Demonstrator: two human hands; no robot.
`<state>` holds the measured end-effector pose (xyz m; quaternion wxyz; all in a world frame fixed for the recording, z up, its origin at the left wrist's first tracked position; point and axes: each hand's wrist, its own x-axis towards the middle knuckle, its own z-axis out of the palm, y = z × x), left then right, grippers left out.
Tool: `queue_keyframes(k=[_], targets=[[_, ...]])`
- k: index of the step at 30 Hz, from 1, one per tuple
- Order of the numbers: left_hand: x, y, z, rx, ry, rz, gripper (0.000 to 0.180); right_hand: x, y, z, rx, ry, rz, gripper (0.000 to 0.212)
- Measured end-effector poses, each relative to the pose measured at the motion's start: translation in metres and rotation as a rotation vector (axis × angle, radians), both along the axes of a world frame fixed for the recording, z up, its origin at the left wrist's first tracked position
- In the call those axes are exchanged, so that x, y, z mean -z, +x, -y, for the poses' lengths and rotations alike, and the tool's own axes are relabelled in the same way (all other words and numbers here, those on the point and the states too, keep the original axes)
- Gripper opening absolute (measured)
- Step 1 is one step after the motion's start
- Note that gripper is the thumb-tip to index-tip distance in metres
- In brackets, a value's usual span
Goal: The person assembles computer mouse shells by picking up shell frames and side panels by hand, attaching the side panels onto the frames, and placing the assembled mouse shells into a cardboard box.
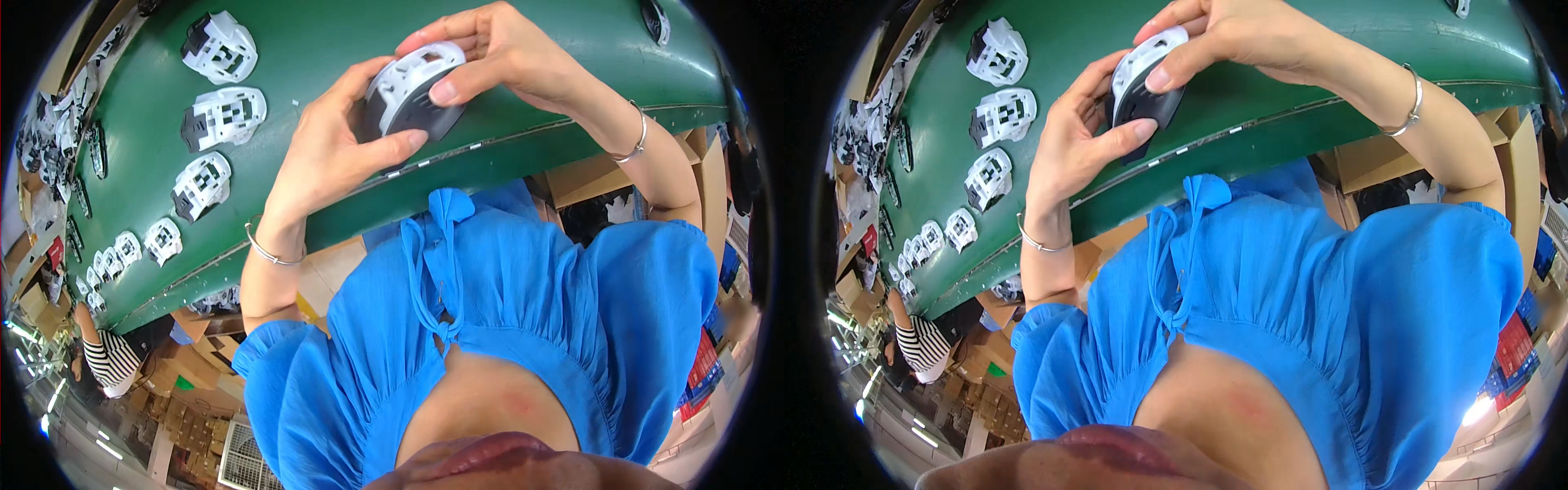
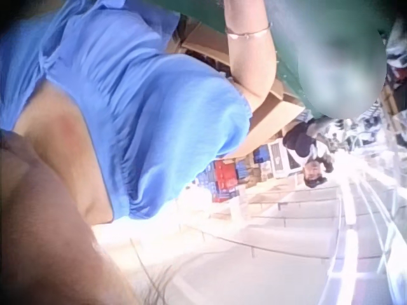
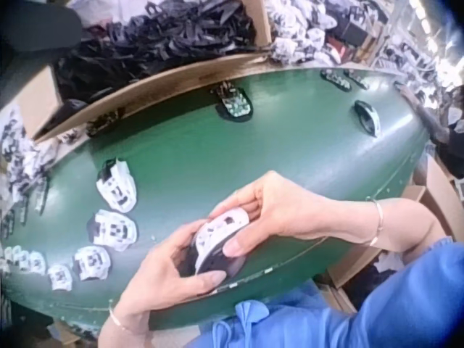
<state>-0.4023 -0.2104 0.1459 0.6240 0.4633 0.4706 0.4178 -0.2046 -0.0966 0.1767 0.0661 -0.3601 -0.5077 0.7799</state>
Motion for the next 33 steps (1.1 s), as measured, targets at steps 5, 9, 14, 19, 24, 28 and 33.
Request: queue_keyframes(k=[5,9,14,19,24,28,33], targets=[[-0.008,-0.007,0.001,0.156,0.237,-0.704,0.057,0.006,0.012,0.004,0.076,-0.011,-0.034,0.045],[-0.007,-0.01,-0.008,0.194,0.031,-0.516,0.06,0.01,0.012,0.003,-0.01,0.155,0.013,0.048],[-0.017,-0.01,-0.016,0.294,-0.051,-0.565,0.064,-0.017,-0.002,-0.013,-0.416,0.587,0.121,0.055],[-0.007,-0.014,-0.019,0.279,0.232,-0.58,0.064,-0.021,-0.013,-0.017,-0.458,0.417,0.212,0.043],[-0.028,-0.01,-0.034,0.369,0.001,-0.486,0.056,-0.015,-0.014,-0.019,-0.371,0.348,0.124,0.034],[-0.014,-0.019,-0.039,0.373,-0.109,-0.384,0.059,-0.021,-0.019,-0.029,-0.423,0.289,0.151,0.036],[-0.003,-0.019,-0.034,0.426,-0.057,-0.435,0.065,0.008,0.011,-0.017,-0.315,0.208,0.243,0.056]])
